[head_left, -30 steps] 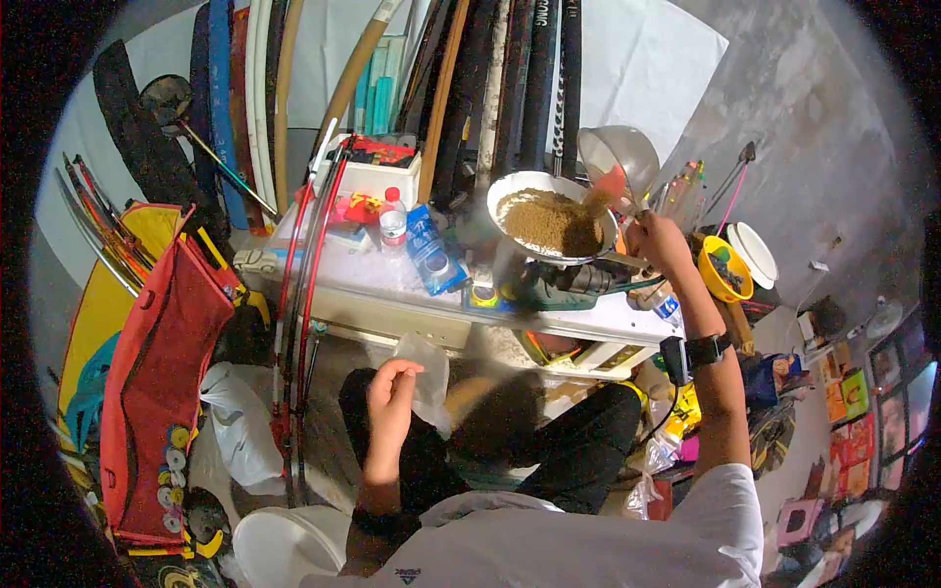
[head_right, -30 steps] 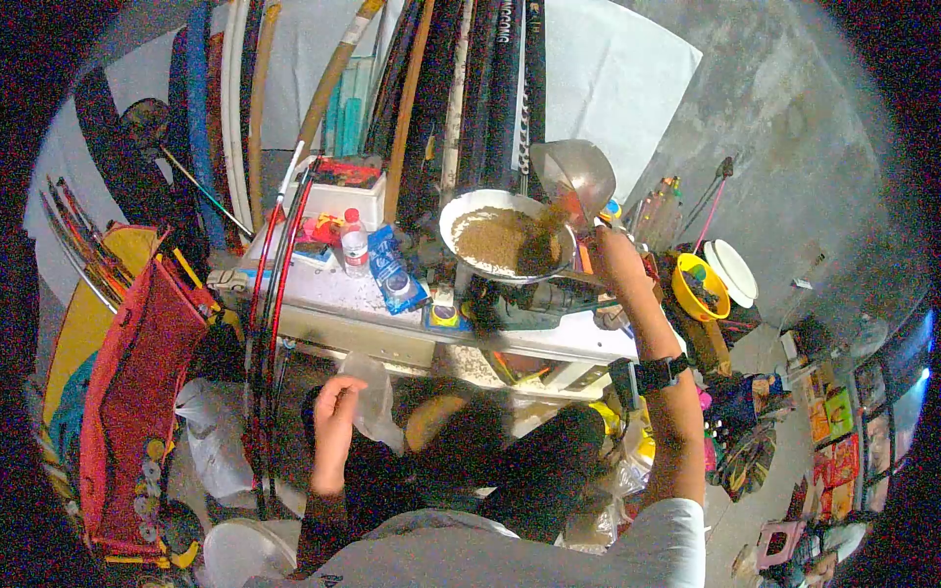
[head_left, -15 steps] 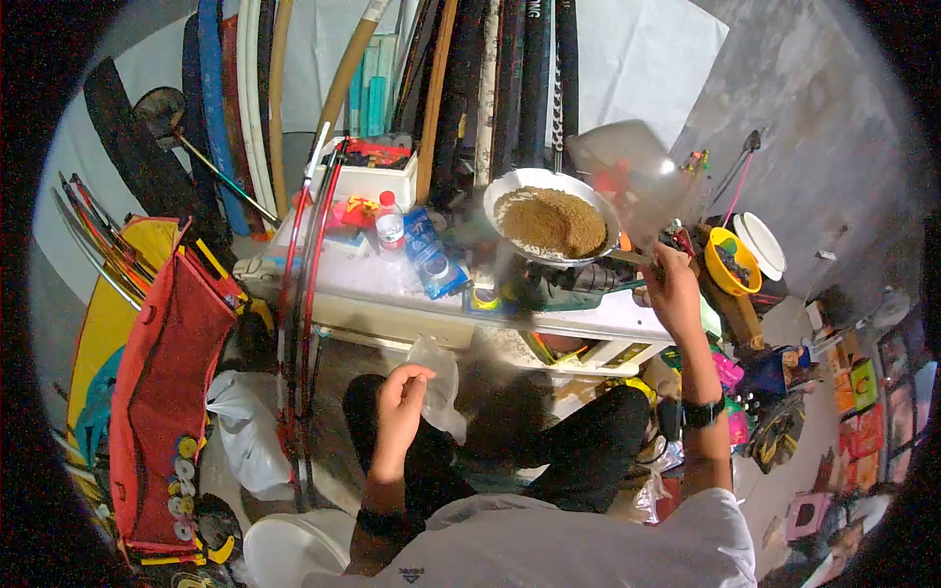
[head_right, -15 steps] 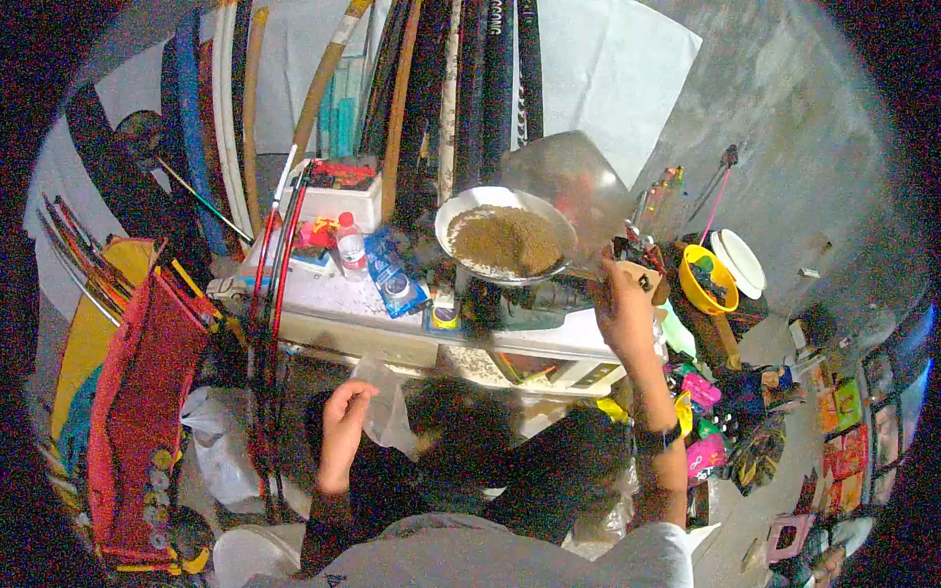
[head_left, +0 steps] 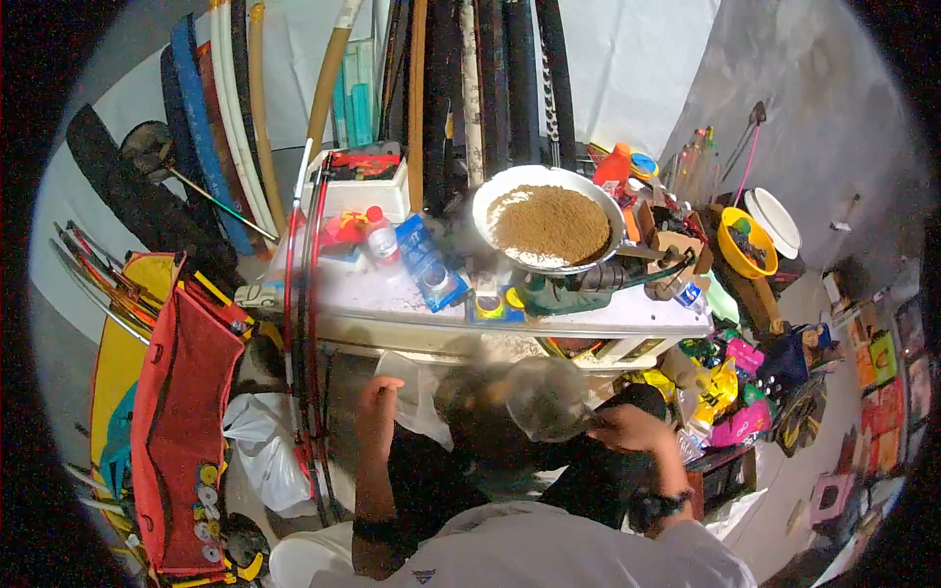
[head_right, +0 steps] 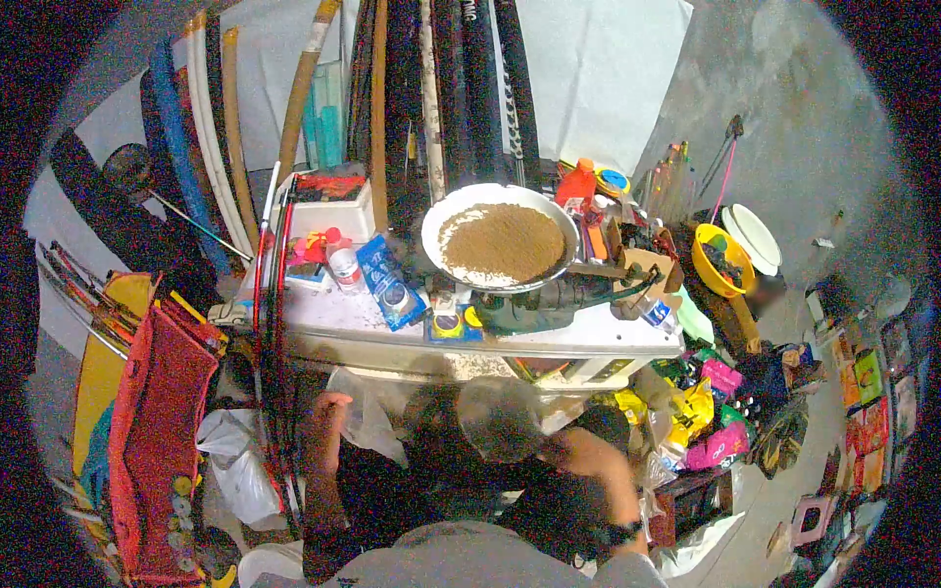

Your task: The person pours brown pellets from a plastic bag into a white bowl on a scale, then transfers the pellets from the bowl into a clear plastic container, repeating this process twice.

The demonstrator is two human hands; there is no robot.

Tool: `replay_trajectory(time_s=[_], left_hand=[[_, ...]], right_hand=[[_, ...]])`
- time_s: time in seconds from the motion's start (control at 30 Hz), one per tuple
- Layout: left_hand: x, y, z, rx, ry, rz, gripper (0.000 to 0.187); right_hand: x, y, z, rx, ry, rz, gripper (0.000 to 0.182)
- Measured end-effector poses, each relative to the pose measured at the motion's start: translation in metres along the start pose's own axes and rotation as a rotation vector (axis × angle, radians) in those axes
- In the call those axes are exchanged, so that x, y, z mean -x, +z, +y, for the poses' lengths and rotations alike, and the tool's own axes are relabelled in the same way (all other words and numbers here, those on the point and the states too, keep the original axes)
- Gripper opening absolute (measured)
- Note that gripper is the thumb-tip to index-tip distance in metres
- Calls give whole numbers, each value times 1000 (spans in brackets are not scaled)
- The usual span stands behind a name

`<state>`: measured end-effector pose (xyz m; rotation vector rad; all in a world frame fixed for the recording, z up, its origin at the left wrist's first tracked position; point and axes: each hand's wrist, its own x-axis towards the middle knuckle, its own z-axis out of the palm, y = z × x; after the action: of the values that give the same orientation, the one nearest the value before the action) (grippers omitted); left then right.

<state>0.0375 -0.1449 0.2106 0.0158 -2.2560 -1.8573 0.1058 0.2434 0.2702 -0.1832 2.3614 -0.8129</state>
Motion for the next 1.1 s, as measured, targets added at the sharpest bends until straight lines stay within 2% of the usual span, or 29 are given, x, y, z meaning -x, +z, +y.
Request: replay_trajectory(time_s=[0.07,0.13,0.2,0.3,0.33,0.43,0.57,0.6,0.67,0.73,0.8,0.9,0.97,1.1], left_hand=[[-1,2,-1,-15,6,4,14],[-2,2,-6,-70,-33,-59,15],[-1,2,-2,-106,-61,-43,15],[5,0,23,-108,-158,-48,16],[5,-2,31,-68,-219,-70,17],[4,-10,8,-153,-183,-146,18],[6,-8,10,-212,-139,-160,19],[4,-7,4,-171,-209,-187,19],[-3,-9,9,-171,-269,-230,20],[-8,1,19,-331,-120,-246,20],[-13,5,24,-302,-133,-260,20],[-18,4,29,-413,-105,-287,20],[-20,1,26,-338,-148,-243,20],[-20,1,37,-390,-189,-241,20]], right_hand=[[-90,74,93,333,-164,89,36],[-198,194,240,140,-243,280,35],[-226,203,216,23,-124,147,34],[-249,228,195,-99,-88,86,33],[-257,237,190,-133,-85,75,33],[-270,258,176,-218,-76,70,32],[-269,278,173,-303,-66,119,31],[-268,278,168,-324,-74,120,31],[-262,270,160,-276,29,69,31],[-254,251,164,-214,135,21,31],[-256,248,169,-133,238,-6,30],[-253,259,178,-79,351,56,27],[-252,268,185,-83,401,92,26],[-251,281,193,-139,432,163,24]])
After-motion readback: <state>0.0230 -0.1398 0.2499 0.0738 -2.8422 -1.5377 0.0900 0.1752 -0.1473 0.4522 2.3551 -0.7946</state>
